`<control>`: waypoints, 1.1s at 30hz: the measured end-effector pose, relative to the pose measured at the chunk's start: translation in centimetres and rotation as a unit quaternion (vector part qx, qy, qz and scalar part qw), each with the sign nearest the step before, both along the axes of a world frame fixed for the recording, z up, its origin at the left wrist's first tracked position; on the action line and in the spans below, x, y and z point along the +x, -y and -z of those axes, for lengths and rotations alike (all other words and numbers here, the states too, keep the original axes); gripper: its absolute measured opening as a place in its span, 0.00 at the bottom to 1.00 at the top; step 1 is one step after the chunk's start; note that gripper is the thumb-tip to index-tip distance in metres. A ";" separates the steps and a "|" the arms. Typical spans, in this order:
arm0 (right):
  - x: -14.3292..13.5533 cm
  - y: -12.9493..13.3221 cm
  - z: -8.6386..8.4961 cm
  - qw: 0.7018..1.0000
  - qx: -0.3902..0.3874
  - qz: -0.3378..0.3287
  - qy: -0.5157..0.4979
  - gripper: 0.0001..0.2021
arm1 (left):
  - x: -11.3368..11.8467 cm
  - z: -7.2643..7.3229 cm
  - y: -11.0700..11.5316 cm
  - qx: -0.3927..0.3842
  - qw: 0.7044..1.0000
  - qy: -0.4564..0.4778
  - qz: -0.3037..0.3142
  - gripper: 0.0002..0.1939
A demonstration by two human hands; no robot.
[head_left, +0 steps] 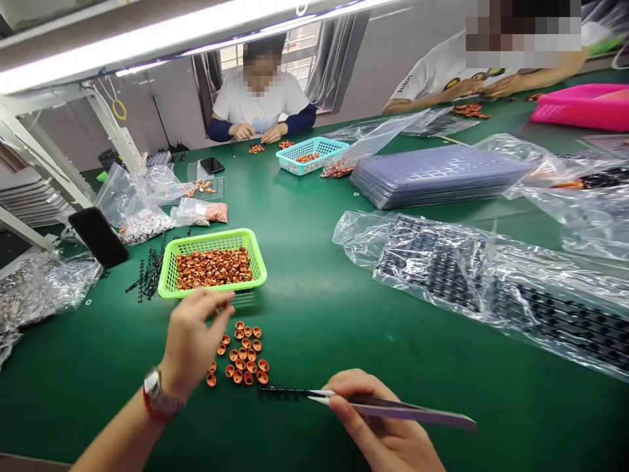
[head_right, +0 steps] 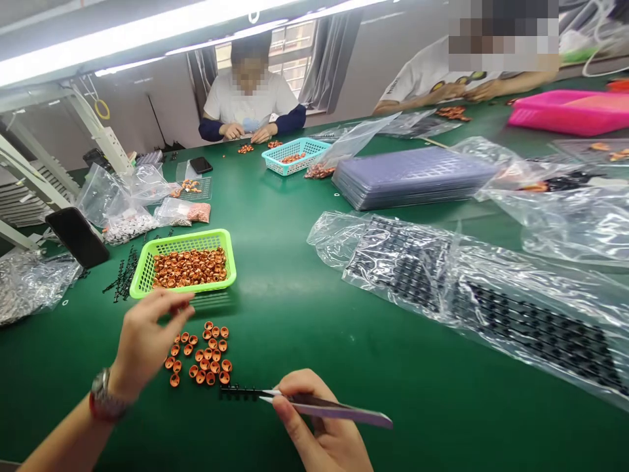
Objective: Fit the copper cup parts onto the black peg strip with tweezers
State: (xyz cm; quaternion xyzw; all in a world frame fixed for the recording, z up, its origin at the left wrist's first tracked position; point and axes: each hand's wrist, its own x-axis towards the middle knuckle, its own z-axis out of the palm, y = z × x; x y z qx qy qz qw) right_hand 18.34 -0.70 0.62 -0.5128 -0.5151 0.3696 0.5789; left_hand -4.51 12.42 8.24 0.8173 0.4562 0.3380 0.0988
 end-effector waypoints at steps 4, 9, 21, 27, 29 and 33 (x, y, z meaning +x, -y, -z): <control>-0.1 -0.7 0.8 0.998 -0.062 0.015 0.022 0.16 | -0.6 -1.2 -4.7 0.030 0.997 -0.069 0.000 0.15; 0.1 -0.4 1.5 0.996 -0.053 0.062 0.033 0.16 | 0.1 2.1 -3.0 -0.031 0.985 -0.145 0.092 0.10; -2.4 -2.3 0.1 0.995 -0.030 0.046 0.078 0.19 | 0.7 3.4 2.6 -0.010 0.969 -0.095 0.226 0.10; -2.7 -2.1 0.7 0.994 -0.025 0.051 0.090 0.19 | 1.1 6.2 6.3 0.143 0.943 -0.087 0.289 0.19; -2.7 -2.1 0.7 0.994 -0.022 0.049 0.095 0.18 | 1.1 6.6 6.2 0.149 0.942 -0.087 0.289 0.21; -2.6 -2.1 0.7 0.995 -0.016 0.046 0.092 0.17 | 1.3 6.6 6.1 0.160 0.942 -0.077 0.285 0.24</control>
